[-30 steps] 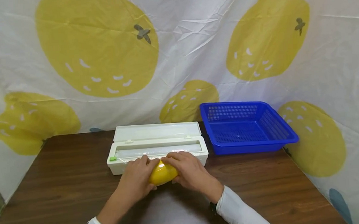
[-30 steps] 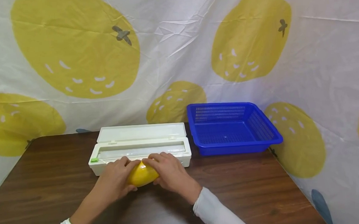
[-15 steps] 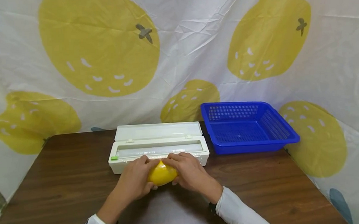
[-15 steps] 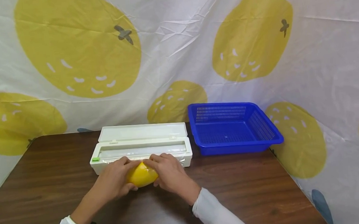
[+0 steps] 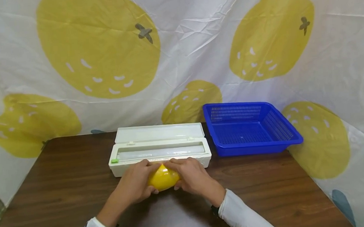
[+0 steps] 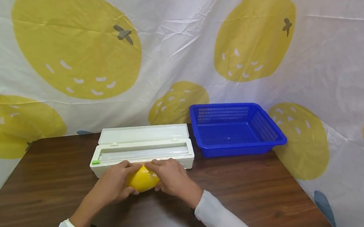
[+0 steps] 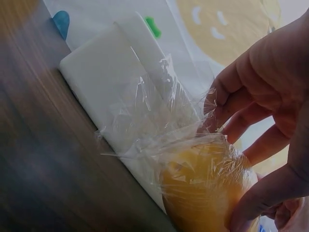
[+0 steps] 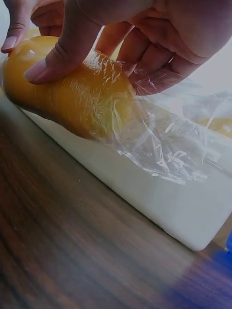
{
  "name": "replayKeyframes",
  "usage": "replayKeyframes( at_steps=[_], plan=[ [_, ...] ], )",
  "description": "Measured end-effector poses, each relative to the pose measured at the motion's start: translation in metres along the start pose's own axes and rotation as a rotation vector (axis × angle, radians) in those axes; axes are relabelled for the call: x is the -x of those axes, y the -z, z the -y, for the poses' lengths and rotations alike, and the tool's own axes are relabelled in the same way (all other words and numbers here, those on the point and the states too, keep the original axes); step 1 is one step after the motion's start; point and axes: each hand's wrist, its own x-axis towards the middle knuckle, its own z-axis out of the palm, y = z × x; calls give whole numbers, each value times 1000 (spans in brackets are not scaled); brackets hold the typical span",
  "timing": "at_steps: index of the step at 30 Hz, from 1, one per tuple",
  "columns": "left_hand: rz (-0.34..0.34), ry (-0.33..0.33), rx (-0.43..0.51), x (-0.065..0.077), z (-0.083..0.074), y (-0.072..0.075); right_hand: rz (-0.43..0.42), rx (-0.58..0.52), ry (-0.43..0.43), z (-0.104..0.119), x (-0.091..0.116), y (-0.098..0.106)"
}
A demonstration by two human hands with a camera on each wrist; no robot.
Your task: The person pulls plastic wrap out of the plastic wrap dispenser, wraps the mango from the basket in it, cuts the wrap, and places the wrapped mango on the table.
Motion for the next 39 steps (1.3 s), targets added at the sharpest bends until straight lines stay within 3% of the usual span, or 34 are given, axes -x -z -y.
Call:
replayKeyframes(
  at_steps=[6, 28, 39],
  plan=[
    [28, 6, 39, -1, 3, 2, 55, -34, -46, 2, -1, 3],
    [54, -41, 175, -4, 11, -1, 54, -122, 29, -7, 1, -2],
    [129, -9, 236, -6, 15, -1, 81, -157, 60, -11, 1, -5]
  ],
)
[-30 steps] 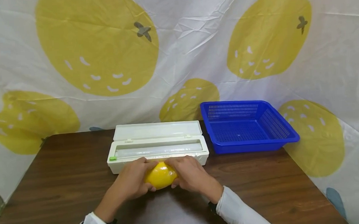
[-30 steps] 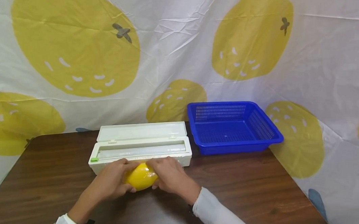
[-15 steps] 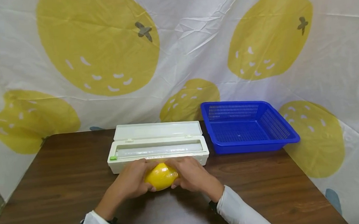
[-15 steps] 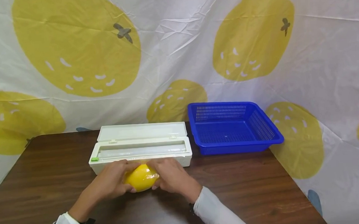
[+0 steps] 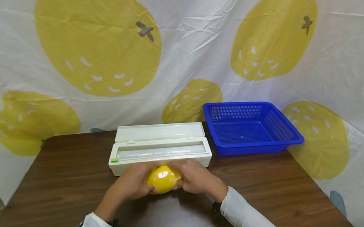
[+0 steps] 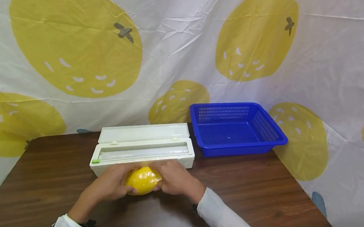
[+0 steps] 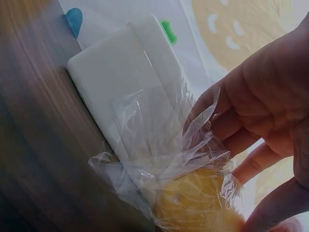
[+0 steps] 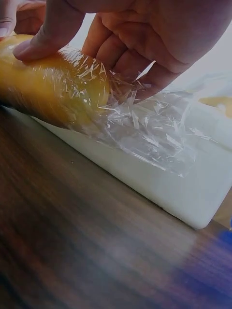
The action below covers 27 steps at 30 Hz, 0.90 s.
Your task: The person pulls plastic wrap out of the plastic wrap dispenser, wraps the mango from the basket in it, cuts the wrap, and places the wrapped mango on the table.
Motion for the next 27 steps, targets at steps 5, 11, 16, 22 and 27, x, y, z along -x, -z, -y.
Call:
replayKeyframes(
  at_steps=[5, 11, 16, 22, 27],
  plan=[
    [27, -10, 3, -1, 1, 1, 12, -11, 10, -2, 0, -1],
    [70, -47, 1, -2, 1, 3, 29, -30, 5, -4, 0, -2],
    [109, -75, 29, -2, 2, 7, 65, -51, -7, -5, 0, -1],
    [150, -88, 86, -3, 4, 10, 99, -100, -18, -7, 0, 0],
    [183, -73, 139, -4, 7, 10, 98, -150, 2, -10, -2, 0]
  ],
)
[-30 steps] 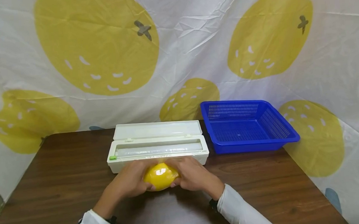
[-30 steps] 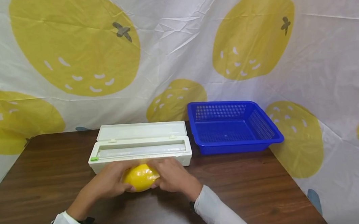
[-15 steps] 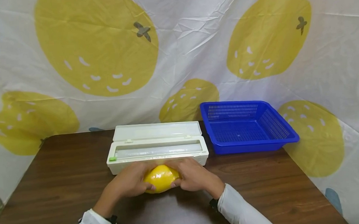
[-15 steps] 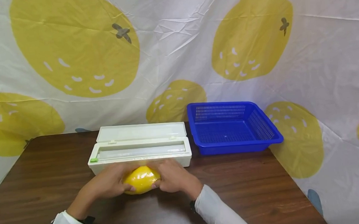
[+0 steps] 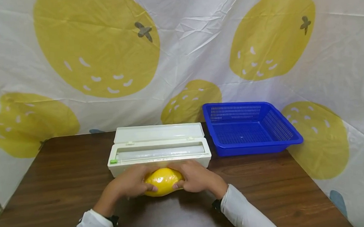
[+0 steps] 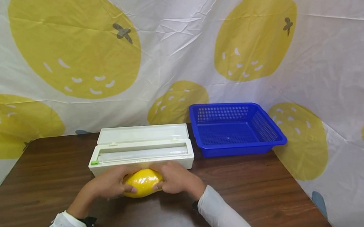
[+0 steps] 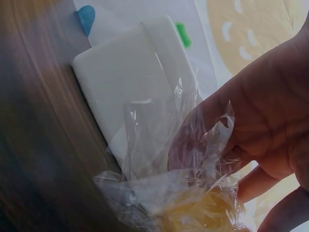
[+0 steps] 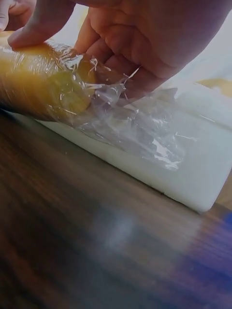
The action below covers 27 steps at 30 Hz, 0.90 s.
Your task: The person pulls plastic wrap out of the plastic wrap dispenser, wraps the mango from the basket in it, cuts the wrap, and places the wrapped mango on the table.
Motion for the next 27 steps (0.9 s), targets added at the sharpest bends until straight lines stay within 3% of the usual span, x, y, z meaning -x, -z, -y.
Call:
replayKeyframes(
  at_steps=[8, 16, 27],
  plan=[
    [-2, -41, 72, 0, 8, 0, 10, -55, 15, -5, -1, 0],
    [26, -38, 119, -1, 14, 0, 29, -96, 18, -9, -1, 0],
    [40, -47, 136, -1, 16, 1, 40, -154, 16, -14, -1, -2]
  ],
)
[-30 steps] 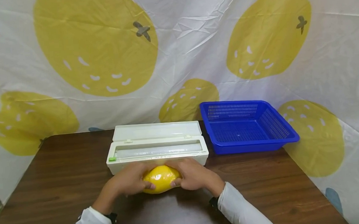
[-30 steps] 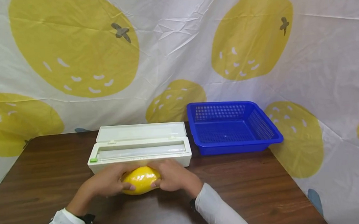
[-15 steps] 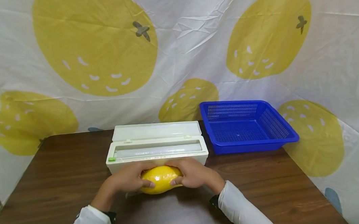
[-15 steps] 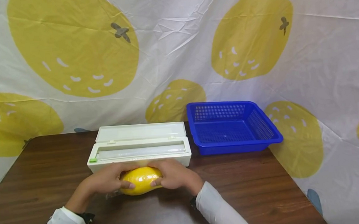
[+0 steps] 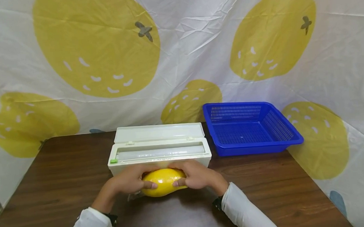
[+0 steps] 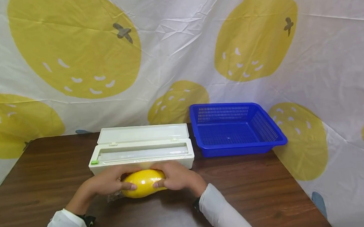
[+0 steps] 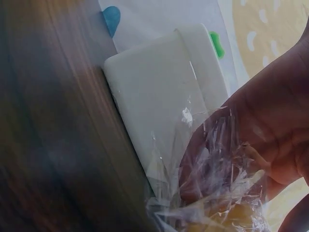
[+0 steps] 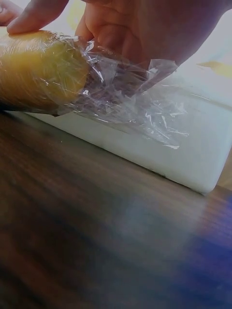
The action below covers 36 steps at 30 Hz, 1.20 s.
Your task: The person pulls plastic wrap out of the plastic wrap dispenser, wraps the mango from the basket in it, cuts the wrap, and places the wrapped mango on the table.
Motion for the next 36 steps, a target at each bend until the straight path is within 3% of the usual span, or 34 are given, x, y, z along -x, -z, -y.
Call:
replayKeyframes(
  at_steps=[5, 12, 14, 21, 26, 36],
  plan=[
    [-12, 15, 7, 0, 2, -1, -2, -12, -4, 1, 1, 1],
    [-82, 111, -61, 2, -9, -4, 7, -30, 7, 1, 3, 0],
    [-103, 113, -111, 2, -17, -6, 12, -43, 16, 2, 3, 0],
    [-206, 107, -436, 2, -50, -18, 24, -84, 31, 6, 3, 1],
    [-245, 81, -568, -3, -52, -31, 28, -108, 21, 6, 3, 1],
    [-244, 51, -583, -5, -47, -32, -25, -89, 10, 8, 4, 0]
  ],
)
